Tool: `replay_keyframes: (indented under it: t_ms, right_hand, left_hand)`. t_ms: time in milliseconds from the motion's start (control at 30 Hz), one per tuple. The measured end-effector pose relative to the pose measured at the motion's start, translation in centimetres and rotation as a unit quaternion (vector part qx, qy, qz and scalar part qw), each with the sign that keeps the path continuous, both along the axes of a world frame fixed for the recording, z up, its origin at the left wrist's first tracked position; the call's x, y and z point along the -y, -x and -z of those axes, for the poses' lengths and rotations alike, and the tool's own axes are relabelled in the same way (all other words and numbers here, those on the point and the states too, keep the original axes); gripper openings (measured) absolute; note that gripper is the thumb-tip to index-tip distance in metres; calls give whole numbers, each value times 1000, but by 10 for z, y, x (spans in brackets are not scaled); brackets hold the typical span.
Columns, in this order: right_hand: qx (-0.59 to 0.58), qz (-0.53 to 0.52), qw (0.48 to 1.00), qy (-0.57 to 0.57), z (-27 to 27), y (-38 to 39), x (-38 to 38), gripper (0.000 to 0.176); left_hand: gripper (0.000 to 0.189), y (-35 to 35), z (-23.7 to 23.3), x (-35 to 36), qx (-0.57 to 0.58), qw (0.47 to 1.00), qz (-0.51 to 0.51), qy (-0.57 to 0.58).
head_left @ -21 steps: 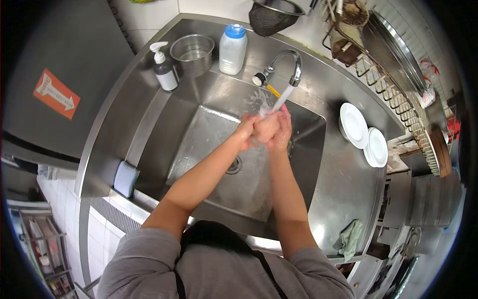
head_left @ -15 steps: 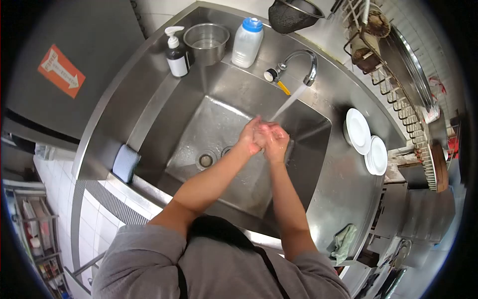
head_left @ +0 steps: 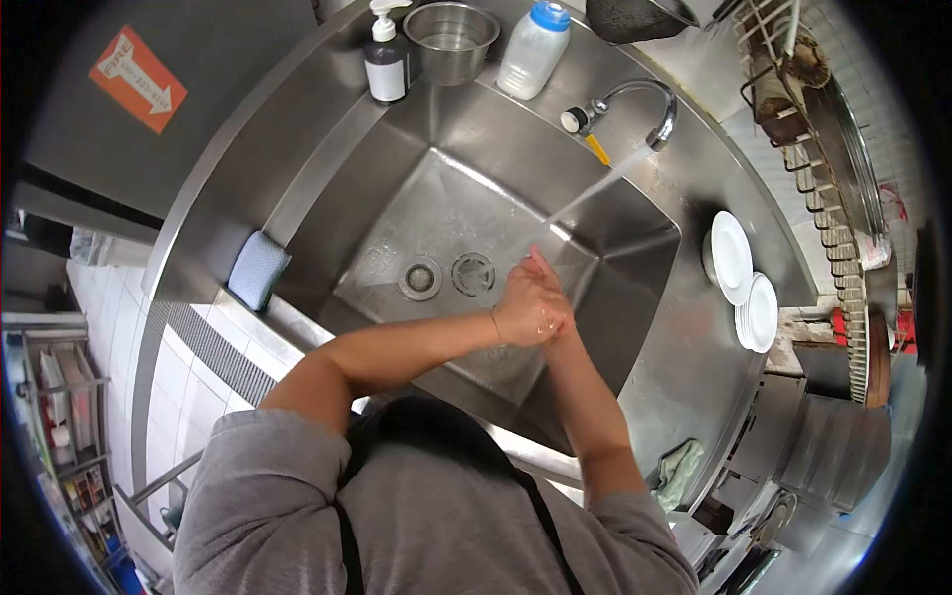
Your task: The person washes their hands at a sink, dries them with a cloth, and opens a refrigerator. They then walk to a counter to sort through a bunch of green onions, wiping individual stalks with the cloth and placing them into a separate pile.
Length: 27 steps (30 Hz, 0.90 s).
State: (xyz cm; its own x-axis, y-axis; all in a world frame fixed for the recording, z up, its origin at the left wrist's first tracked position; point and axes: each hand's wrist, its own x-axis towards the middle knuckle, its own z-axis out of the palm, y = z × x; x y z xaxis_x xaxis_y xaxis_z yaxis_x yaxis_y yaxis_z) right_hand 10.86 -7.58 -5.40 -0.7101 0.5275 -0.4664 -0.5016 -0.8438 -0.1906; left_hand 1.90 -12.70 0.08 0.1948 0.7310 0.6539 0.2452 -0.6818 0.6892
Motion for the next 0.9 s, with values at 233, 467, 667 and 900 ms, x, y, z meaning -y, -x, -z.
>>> replay_keyframes:
  t_ms: [233, 467, 667, 900]
  right_hand:
    - [332, -274, 888, -160, -17, 5, 10, 44]
    - [442, -364, 772, -276, 23, 17, 10, 40]
    - [571, -381, 453, -568, 66, 19, 11, 39]
    - [744, 4, 411, -527, 49, -69, -113, 22]
  left_hand:
    - [9, -8, 52, 22, -206, 940, 161, -218]
    - [13, -24, 120, 19, -393, 855, 241, -236]
    - [21, -42, 139, 24, -567, 757, 311, -90]
    - [22, 15, 56, 13, -414, 877, 188, 157]
